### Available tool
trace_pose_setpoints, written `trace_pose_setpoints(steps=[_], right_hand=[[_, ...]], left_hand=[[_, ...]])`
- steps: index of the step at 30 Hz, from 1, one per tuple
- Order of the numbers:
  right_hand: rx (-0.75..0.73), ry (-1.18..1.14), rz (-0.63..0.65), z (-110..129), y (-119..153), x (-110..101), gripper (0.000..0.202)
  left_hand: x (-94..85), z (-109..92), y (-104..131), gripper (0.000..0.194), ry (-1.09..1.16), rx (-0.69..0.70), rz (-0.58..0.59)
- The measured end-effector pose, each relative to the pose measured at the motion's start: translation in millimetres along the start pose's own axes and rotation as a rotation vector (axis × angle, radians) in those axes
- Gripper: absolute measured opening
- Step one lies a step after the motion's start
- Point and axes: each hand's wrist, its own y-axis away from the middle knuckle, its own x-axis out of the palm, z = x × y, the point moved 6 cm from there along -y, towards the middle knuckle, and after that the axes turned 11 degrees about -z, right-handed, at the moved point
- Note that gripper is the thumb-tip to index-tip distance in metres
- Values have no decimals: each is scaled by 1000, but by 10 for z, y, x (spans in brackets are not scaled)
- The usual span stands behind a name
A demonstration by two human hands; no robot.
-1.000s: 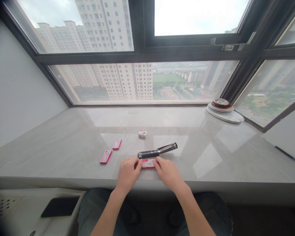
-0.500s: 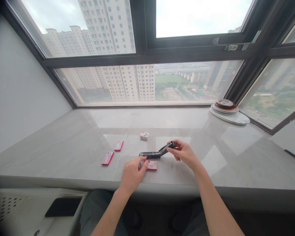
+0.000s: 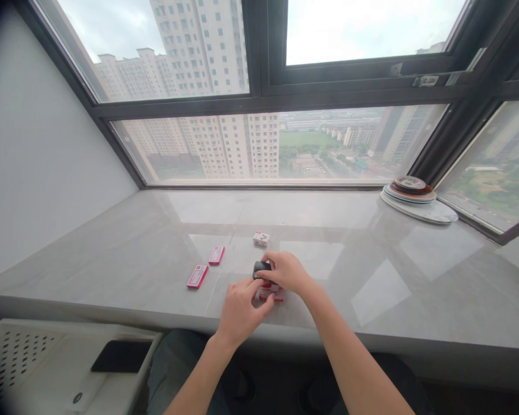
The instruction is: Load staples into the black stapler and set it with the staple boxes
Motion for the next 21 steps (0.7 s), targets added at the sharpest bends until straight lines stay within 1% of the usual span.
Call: trace_pose_setpoints(steps=[2, 3, 5, 7, 11, 13, 14, 15, 17, 19, 21], right_hand=[[1, 24, -11, -20, 5, -22, 28], [4, 33, -19, -39, 10, -38, 29], [12, 40, -37, -84, 26, -71, 31], [24, 39, -48, -129, 46, -97, 32], [56, 42, -59, -183, 82, -129, 32], [65, 44, -67, -189, 92, -135, 33], [68, 45, -70, -188, 95, -137, 33], [70, 48, -72, -187, 96, -137, 33], [68, 56, -77, -180, 95, -140, 34], [66, 63, -79, -173, 95, -145, 33], [70, 64, -78, -170, 96, -150, 32]], left_hand=[[8, -33, 17, 19, 18, 54, 28], [1, -19, 22, 19, 12, 67, 37], [-58, 91, 17, 14, -44, 56, 25], [-188, 295, 0, 12, -145, 8, -29], [-560, 823, -35, 15, -352, -143, -186], [-704, 1059, -58, 16, -394, -194, -247], [-746, 1160, -76, 16, -393, -201, -263], [-767, 1248, -98, 17, -376, -197, -270], [-750, 1391, -146, 19, -300, -170, -258], [-685, 1492, -183, 20, -196, -152, -230], [-606, 1549, -200, 20, -103, -158, -201]])
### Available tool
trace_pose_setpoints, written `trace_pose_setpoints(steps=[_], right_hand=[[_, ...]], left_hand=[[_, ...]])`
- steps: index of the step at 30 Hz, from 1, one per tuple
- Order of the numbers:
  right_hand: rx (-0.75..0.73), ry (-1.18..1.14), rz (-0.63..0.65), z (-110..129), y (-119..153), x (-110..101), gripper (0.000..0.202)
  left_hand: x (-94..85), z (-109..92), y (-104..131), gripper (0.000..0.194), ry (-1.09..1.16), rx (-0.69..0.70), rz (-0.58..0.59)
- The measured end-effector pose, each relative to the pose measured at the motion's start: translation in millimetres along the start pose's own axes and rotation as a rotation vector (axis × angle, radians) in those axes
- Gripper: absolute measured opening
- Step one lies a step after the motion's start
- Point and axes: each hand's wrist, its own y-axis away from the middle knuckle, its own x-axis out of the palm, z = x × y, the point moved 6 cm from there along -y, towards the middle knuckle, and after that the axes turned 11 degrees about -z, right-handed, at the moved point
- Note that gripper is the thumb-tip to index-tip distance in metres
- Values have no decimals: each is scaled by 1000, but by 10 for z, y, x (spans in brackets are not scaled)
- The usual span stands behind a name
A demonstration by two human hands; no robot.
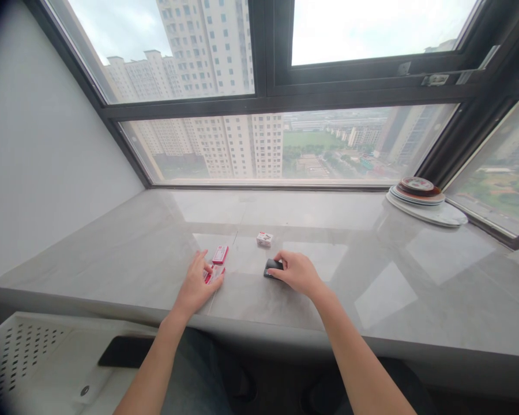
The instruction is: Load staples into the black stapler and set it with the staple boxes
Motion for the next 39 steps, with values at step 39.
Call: trace_pose_setpoints(steps=[39], right_hand=[[247, -204, -33, -686, -961, 23, 66]], left_hand=[[887, -1279, 444, 68, -237, 172, 37]])
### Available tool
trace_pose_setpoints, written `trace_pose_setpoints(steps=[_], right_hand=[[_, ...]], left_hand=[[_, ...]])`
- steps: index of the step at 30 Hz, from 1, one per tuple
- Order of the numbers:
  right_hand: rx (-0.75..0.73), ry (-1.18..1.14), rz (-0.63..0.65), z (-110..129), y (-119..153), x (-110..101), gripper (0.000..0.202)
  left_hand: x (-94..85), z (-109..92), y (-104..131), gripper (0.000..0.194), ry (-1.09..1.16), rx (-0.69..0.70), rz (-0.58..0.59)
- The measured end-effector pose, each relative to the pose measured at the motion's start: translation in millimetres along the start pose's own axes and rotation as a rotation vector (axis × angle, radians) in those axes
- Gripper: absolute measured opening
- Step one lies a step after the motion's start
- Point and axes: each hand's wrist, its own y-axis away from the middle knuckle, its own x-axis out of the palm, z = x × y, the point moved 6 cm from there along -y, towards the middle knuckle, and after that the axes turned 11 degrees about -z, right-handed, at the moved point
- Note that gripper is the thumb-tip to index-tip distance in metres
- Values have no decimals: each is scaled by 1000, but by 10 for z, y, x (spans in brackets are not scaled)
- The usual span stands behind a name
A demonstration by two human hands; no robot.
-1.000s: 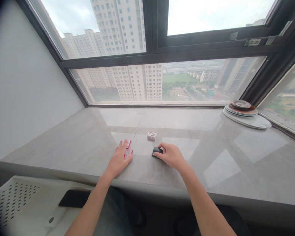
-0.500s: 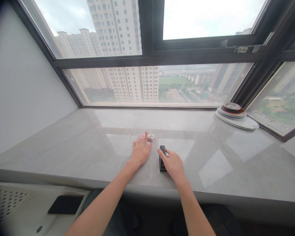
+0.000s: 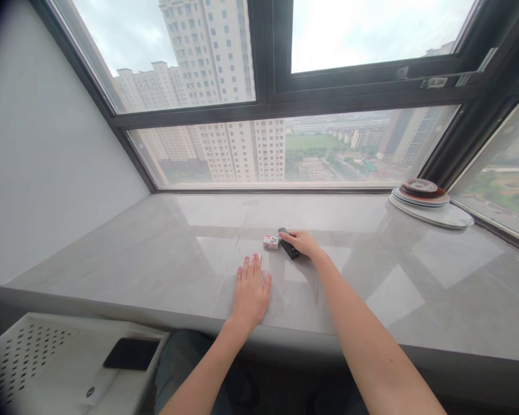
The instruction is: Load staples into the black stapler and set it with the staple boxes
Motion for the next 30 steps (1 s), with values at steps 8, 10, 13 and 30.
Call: trace_pose_setpoints(steps=[8, 10, 13, 30], right_hand=[[-68, -67, 61, 7, 640, 140, 58], [-74, -89, 37, 11, 810, 150, 54], [-59, -119, 9, 5, 902, 159, 53], [-55, -360, 293, 563, 1213, 1211, 42]], left_hand=[[196, 102, -371, 62, 32, 60, -35], [241, 108, -445, 59, 52, 98, -28], [285, 115, -504, 53, 92, 131, -17], [-274, 917, -120, 44, 108, 138, -15]])
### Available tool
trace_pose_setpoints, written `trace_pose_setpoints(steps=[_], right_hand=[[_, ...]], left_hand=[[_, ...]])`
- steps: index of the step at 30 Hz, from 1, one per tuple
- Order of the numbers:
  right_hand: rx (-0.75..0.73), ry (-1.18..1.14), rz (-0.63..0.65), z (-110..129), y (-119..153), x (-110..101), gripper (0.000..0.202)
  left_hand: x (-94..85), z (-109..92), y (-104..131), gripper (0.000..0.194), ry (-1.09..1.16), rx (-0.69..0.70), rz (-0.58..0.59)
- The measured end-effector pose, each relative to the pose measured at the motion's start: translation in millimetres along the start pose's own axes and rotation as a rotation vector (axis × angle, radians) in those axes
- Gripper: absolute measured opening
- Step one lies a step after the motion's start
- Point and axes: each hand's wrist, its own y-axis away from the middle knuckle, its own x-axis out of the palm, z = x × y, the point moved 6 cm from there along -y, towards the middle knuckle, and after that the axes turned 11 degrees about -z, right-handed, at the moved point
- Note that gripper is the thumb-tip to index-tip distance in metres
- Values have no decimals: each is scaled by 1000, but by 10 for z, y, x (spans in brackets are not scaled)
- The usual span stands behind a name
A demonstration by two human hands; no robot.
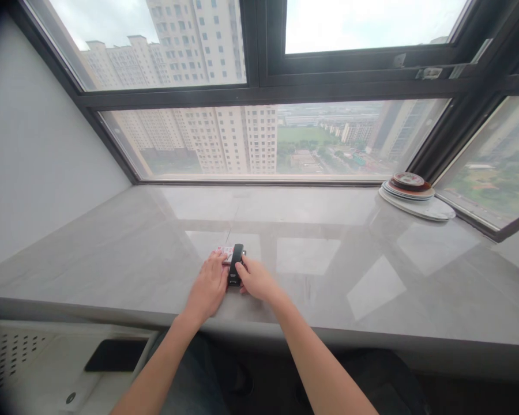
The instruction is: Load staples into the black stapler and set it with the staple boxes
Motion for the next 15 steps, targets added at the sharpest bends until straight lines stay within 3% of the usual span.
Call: trace_pose_setpoints(steps=[4, 7, 15], right_hand=[[-36, 39, 10, 182, -221, 412, 35], [-50, 52, -17, 278, -325, 592, 33], [-60, 92, -87, 285, -360, 653, 32]], left_hand=[[-149, 543, -42, 41, 16, -22, 7], [-199, 811, -100, 41, 31, -35, 17], [-195, 973, -116, 40, -22, -154, 42]])
